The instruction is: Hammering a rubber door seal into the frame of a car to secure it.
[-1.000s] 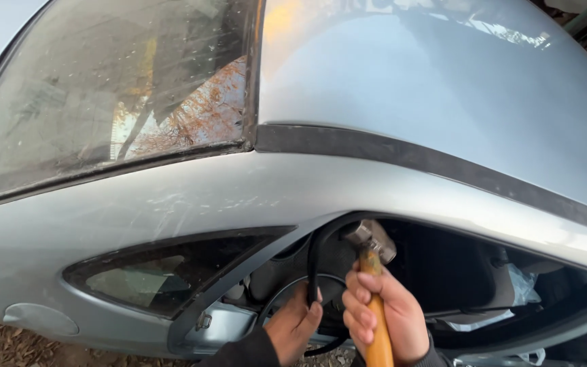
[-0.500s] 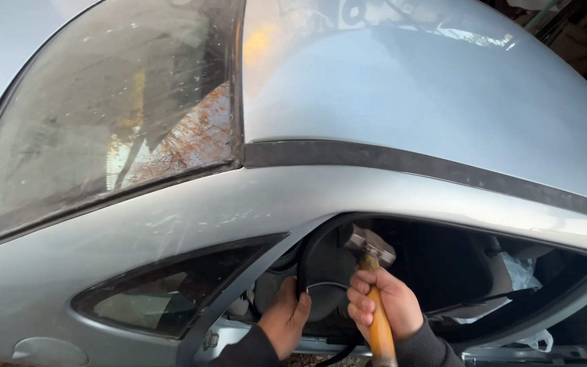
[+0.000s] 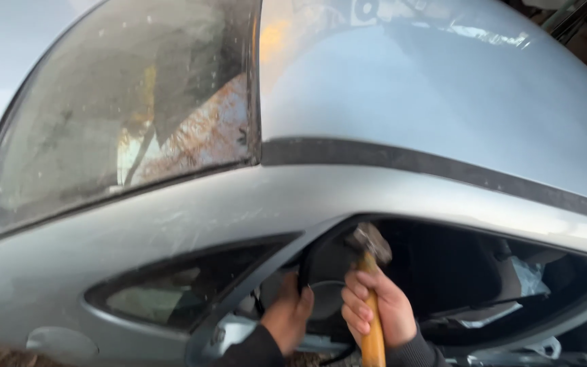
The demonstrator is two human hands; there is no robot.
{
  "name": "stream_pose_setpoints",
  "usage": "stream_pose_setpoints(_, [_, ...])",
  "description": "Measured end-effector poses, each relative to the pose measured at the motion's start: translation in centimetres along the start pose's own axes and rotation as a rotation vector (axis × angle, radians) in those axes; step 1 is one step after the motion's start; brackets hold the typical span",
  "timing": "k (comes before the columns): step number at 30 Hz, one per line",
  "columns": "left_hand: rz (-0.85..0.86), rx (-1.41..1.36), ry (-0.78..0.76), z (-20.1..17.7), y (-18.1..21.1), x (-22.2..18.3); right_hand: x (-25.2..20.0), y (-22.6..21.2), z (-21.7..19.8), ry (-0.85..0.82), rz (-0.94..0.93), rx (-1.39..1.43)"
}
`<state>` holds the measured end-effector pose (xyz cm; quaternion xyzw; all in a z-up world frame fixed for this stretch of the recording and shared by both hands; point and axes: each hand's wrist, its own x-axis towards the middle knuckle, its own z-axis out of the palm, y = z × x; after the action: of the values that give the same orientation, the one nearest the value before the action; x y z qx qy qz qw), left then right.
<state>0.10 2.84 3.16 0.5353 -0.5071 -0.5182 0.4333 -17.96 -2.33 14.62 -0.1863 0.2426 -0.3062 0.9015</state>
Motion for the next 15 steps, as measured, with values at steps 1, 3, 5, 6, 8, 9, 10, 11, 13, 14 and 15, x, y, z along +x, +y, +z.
stream_pose_setpoints(1, [0.036,0.006,0.003,0.2,-0.7,0.5,0.3,0.0,-1.0,0.010,-0.010,-0.003])
stream_pose_setpoints(3, [0.063,0.012,0.021,0.4,-0.6,0.4,0.7,-0.2,-0.1,0.079,-0.033,0.058])
stream_pose_setpoints(5, [0.088,0.009,0.038,0.9,0.0,0.3,0.7,-0.1,1.4,0.156,-0.053,0.114])
stream_pose_setpoints(6, [0.111,0.006,0.038,0.8,0.8,0.6,0.8,-0.2,2.7,0.111,-0.079,0.066])
stream_pose_setpoints(8, [0.118,0.005,0.036,1.1,1.1,0.3,0.5,0.1,3.0,0.071,-0.096,0.033])
stream_pose_setpoints(9, [0.146,0.008,0.010,1.3,0.8,0.7,0.4,0.0,2.1,0.044,-0.120,0.092])
stream_pose_setpoints(10, [0.174,0.009,-0.017,1.5,0.5,1.0,0.3,-0.1,1.1,0.017,-0.144,0.151])
stream_pose_setpoints(11, [0.168,0.009,-0.022,1.5,0.6,1.1,0.3,-0.1,0.8,0.022,-0.144,0.156])
stream_pose_setpoints(13, [0.168,-0.030,-0.008,1.6,0.6,1.2,0.2,-0.2,0.0,0.275,-0.150,0.255])
stream_pose_setpoints(14, [0.161,-0.030,-0.012,1.5,0.3,1.6,0.0,0.2,0.5,0.280,-0.149,0.260])
stream_pose_setpoints(15, [0.075,-0.113,0.049,1.1,0.1,2.3,-0.1,0.5,1.0,0.208,-0.119,0.237])
